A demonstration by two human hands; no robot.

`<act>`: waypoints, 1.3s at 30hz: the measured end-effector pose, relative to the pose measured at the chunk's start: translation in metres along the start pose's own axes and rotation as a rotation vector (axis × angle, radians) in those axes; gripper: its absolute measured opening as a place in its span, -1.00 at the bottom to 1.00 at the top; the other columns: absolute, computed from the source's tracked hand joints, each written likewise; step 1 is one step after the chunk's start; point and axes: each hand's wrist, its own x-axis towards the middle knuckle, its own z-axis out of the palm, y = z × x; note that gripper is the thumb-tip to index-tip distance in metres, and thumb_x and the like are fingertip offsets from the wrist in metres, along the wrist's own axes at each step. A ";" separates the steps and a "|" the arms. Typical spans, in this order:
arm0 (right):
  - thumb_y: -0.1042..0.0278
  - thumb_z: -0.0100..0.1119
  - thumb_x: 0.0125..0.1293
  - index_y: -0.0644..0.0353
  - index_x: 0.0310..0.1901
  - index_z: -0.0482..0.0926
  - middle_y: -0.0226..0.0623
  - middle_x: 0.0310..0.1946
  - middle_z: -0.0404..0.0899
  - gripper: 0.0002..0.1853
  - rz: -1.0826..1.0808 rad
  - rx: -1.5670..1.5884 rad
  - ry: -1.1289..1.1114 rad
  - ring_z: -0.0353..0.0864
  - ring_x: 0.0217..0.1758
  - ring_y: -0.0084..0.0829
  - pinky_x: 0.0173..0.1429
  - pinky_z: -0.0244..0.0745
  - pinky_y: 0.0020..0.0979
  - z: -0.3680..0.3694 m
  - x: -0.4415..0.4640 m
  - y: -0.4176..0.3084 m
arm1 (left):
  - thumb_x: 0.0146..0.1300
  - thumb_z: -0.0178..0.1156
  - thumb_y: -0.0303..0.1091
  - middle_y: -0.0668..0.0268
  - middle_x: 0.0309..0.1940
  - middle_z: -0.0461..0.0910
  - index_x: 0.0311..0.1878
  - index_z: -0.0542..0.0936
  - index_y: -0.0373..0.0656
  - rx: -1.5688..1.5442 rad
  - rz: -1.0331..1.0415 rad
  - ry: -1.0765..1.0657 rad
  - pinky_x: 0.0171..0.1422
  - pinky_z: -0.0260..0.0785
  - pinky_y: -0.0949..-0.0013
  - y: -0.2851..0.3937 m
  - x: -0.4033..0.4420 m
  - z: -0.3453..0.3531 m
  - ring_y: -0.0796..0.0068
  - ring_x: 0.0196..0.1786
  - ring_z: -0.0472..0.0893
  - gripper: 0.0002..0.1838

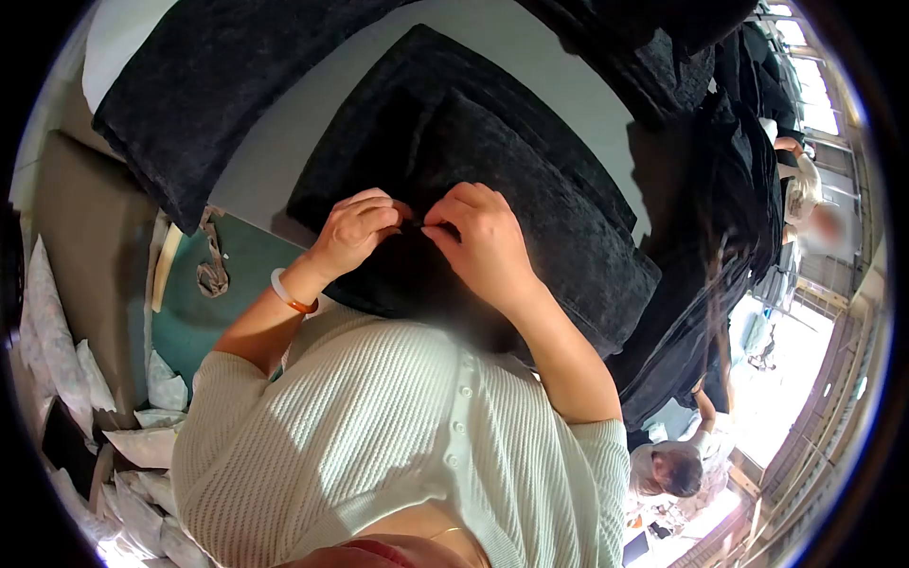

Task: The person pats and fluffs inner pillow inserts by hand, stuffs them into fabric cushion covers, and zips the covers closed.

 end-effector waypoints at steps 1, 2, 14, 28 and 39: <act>0.56 0.36 0.04 0.19 -0.31 0.66 -0.32 -0.31 0.54 -0.85 0.073 -0.058 -0.031 0.54 -0.21 -0.27 -0.06 0.44 -0.30 0.001 0.004 -0.006 | -0.19 0.35 -0.73 0.24 -0.34 0.63 -0.40 0.49 -0.23 -0.003 -0.002 -0.001 -0.23 0.49 0.30 0.001 0.001 -0.003 0.23 -0.28 0.62 -0.71; 0.58 0.34 0.06 0.20 -0.30 0.66 -0.30 -0.31 0.54 -0.86 0.145 -0.116 -0.060 0.56 -0.25 -0.27 -0.09 0.47 -0.31 0.001 0.007 -0.011 | -0.14 0.36 -0.69 0.26 -0.36 0.64 -0.38 0.52 -0.23 0.001 -0.023 -0.034 -0.22 0.52 0.31 0.003 0.003 -0.005 0.25 -0.27 0.63 -0.74; 0.41 0.41 0.10 0.22 -0.28 0.63 -0.28 -0.29 0.54 -0.82 0.262 -0.251 -0.096 0.62 -0.28 -0.26 -0.19 0.55 -0.33 -0.017 0.006 -0.010 | -0.11 0.39 -0.64 0.28 -0.36 0.66 -0.36 0.57 -0.23 -0.089 -0.060 0.010 -0.22 0.52 0.32 -0.010 0.003 -0.002 0.27 -0.27 0.63 -0.76; 0.42 0.37 0.13 0.21 -0.25 0.55 -0.27 -0.29 0.55 -0.80 0.185 -0.225 -0.096 0.64 -0.36 -0.17 -0.28 0.55 -0.27 0.007 0.009 -0.015 | -0.09 0.37 -0.68 0.25 -0.32 0.65 -0.34 0.55 -0.25 -0.123 -0.070 -0.020 -0.19 0.51 0.29 -0.008 0.000 -0.004 0.23 -0.24 0.61 -0.76; 0.46 0.36 0.07 0.21 -0.43 0.51 -0.24 -0.46 0.53 -0.84 0.191 -0.189 0.107 0.63 -0.48 -0.22 -0.38 0.53 -0.30 0.026 0.003 -0.021 | -0.07 0.37 -0.68 0.25 -0.32 0.66 -0.32 0.57 -0.25 -0.135 -0.048 0.028 -0.20 0.53 0.30 -0.009 0.000 0.000 0.23 -0.24 0.63 -0.76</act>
